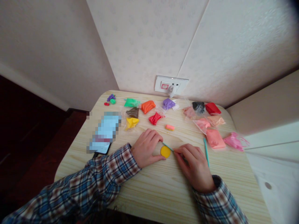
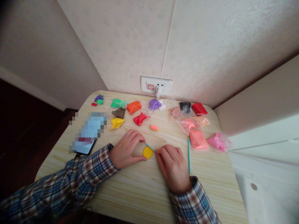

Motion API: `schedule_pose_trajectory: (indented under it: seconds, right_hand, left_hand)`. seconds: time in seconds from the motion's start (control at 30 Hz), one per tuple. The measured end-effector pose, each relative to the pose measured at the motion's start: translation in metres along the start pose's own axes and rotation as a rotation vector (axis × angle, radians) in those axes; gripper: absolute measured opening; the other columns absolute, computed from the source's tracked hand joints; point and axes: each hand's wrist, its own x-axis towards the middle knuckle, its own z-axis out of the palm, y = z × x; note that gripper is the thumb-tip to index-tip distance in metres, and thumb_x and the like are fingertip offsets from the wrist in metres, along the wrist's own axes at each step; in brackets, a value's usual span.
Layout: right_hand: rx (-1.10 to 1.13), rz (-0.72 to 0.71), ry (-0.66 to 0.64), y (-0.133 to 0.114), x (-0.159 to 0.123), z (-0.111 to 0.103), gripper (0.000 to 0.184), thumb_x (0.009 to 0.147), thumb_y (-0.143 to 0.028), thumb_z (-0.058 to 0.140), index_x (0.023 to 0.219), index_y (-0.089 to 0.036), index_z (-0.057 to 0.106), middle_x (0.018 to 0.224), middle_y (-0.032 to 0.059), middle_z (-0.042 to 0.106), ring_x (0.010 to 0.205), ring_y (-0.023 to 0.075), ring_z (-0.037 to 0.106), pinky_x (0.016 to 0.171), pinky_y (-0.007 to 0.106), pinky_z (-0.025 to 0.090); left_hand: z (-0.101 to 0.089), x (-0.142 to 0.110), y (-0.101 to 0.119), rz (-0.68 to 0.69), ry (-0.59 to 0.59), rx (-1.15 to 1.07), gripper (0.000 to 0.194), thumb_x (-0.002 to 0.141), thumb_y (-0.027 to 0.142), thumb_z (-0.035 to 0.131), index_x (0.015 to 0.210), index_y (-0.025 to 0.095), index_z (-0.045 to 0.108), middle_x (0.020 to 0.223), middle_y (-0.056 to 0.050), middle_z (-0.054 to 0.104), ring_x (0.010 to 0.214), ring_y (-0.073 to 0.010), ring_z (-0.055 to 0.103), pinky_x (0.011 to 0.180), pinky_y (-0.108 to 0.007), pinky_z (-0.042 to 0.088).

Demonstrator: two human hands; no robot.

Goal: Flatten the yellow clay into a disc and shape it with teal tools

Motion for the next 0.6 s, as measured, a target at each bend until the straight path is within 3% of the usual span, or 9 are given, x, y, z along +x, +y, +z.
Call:
schedule_pose_trajectory:
  seconds: [0.2, 0.33, 0.6]
  right_hand:
    - [0.012, 0.026, -0.006, 0.0011, -0.0008, 0.0003, 0.007, 0.087, -0.015, 0.050, 0.087, -0.018, 0.056, 0.078, 0.0029, 0.057, 0.074, 0.0150, 0.049, 0.068, 0.030, 0.037]
    - [0.024, 0.027, -0.015, -0.0001, -0.0012, 0.0017, 0.007, 0.087, -0.015, 0.050, 0.084, -0.018, 0.055, 0.075, 0.0026, 0.055, 0.071, 0.0152, 0.047, 0.065, 0.030, 0.037]
    - [0.035, 0.057, 0.000, 0.0017, -0.0019, 0.0018, 0.006, 0.087, -0.017, 0.049, 0.086, -0.019, 0.055, 0.077, 0.0026, 0.056, 0.071, 0.0156, 0.049, 0.065, 0.031, 0.038]
  left_hand:
    - [-0.0011, 0.0004, -0.0034, -0.020, -0.008, -0.078, 0.059, 0.055, 0.039, 0.084, 0.094, 0.014, 0.048, 0.093, -0.005, 0.053, 0.088, -0.0233, 0.046, 0.080, -0.037, 0.041]
    - [-0.0004, 0.0011, -0.0038, -0.032, -0.007, -0.102, 0.054, 0.057, 0.032, 0.083, 0.095, 0.014, 0.049, 0.093, -0.004, 0.053, 0.089, -0.0227, 0.046, 0.080, -0.036, 0.040]
    - [0.0000, 0.0019, -0.0038, -0.042, -0.008, -0.120, 0.056, 0.056, 0.037, 0.083, 0.094, 0.015, 0.048, 0.092, -0.004, 0.053, 0.089, -0.0226, 0.046, 0.080, -0.036, 0.040]
